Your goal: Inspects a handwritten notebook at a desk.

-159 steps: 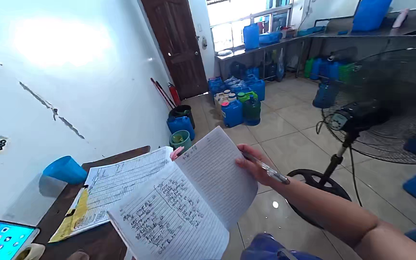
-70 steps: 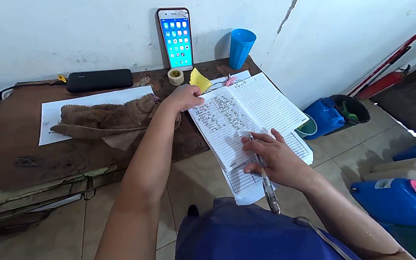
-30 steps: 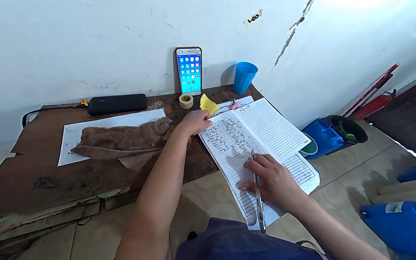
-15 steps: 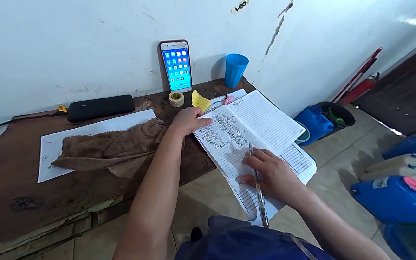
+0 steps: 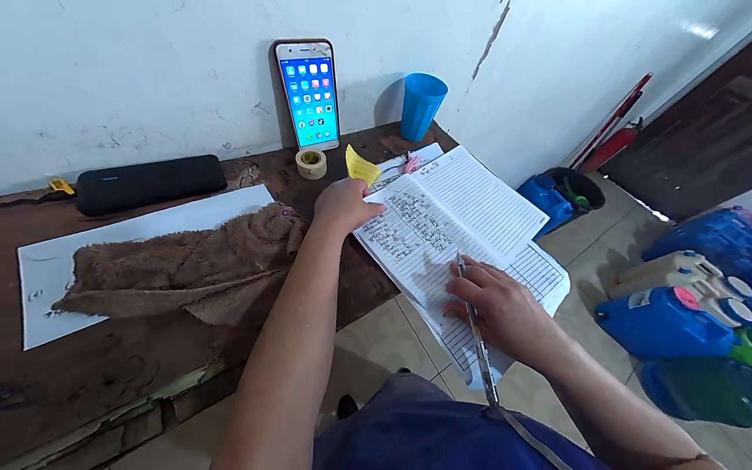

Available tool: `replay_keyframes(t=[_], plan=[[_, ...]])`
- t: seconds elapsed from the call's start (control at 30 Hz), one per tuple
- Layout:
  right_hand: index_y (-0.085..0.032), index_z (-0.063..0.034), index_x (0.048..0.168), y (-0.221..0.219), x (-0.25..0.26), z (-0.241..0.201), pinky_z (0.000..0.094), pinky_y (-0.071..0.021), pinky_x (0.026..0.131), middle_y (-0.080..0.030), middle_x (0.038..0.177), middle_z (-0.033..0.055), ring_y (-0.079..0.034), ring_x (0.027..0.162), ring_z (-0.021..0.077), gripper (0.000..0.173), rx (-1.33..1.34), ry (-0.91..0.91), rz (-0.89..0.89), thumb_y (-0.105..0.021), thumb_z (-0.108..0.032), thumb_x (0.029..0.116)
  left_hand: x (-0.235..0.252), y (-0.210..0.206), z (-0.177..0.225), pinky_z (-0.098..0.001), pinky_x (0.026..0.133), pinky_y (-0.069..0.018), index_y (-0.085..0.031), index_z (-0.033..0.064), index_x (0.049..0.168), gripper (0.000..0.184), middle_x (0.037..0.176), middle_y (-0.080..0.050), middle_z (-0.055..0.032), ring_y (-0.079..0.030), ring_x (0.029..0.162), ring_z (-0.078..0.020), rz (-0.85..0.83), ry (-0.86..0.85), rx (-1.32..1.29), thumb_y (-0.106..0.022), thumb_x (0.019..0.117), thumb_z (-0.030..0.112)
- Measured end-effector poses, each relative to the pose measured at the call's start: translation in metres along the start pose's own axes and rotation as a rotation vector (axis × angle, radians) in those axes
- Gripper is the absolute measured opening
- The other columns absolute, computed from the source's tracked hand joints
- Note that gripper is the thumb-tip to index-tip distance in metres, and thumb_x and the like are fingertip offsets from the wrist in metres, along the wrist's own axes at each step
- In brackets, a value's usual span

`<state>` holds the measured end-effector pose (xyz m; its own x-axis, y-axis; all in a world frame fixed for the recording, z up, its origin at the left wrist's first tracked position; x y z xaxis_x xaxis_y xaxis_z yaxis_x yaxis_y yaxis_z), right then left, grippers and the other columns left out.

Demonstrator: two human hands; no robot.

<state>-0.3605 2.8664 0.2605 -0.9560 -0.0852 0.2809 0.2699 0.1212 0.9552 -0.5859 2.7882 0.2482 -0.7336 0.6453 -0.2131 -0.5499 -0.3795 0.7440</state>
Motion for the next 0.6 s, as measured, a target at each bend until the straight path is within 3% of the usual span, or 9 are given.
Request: replay_keyframes(t=[0.27, 0.43, 0.53, 0.6], plan=[[-0.071, 0.0004, 0.095, -0.002, 0.001, -0.007, 0.0551, -0.0579, 0.089, -0.074, 0.103, 0.0250, -0.070, 0.110, 0.0471, 0.019, -0.087, 0.010, -0.019, -0.068, -0.018, 0.0931, 0.000, 0.001, 0.001, -0.0630, 0.096, -0.0442, -0.063, -0.0068, 0.117, 0.040, 0.115, -0.064, -0.0289, -0.060, 0.113, -0.0440, -0.018, -0.006, 0.024, -0.067, 0.1010, 0.029], [-0.071, 0.0011, 0.091, 0.003, 0.008, -0.005, 0.0525, -0.0605, 0.076, -0.074, 0.095, 0.0254, -0.073, 0.100, 0.0458, 0.012, -0.078, 0.086, -0.025, -0.068, -0.011, 0.0920, 0.000, 0.001, -0.001, -0.0622, 0.097, -0.0444, -0.063, -0.0070, 0.116, 0.038, 0.114, -0.064, -0.0283, -0.061, 0.112, -0.0428, -0.004, -0.017, -0.017, -0.067, 0.1007, 0.028], [-0.068, 0.0007, 0.087, 0.006, 0.013, -0.003, 0.0465, -0.0582, 0.060, -0.069, 0.079, 0.0211, -0.074, 0.082, 0.0412, 0.010, -0.062, 0.134, -0.024, -0.066, -0.008, 0.0922, 0.002, 0.001, -0.003, -0.0616, 0.095, -0.0451, -0.063, -0.0072, 0.114, 0.038, 0.111, -0.065, -0.0273, -0.062, 0.107, -0.0412, -0.007, -0.021, -0.030, -0.067, 0.1006, 0.028], [-0.067, 0.0011, 0.087, 0.008, 0.016, -0.001, 0.0452, -0.0561, 0.056, -0.067, 0.076, 0.0200, -0.073, 0.076, 0.0393, 0.012, -0.039, 0.132, -0.034, -0.064, -0.008, 0.0934, 0.002, 0.003, -0.004, -0.0602, 0.091, -0.0453, -0.063, -0.0079, 0.111, 0.037, 0.105, -0.064, -0.0263, -0.061, 0.101, -0.0395, 0.003, -0.022, -0.046, -0.064, 0.1025, 0.028]])
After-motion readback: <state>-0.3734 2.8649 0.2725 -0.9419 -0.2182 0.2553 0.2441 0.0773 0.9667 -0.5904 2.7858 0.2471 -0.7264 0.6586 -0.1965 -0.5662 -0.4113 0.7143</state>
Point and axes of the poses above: each hand's wrist, its own x-axis towards the middle knuckle, its own y-axis out of the back of the hand, z = x × y, the point moved 7 cm from there along x, towards the middle knuckle
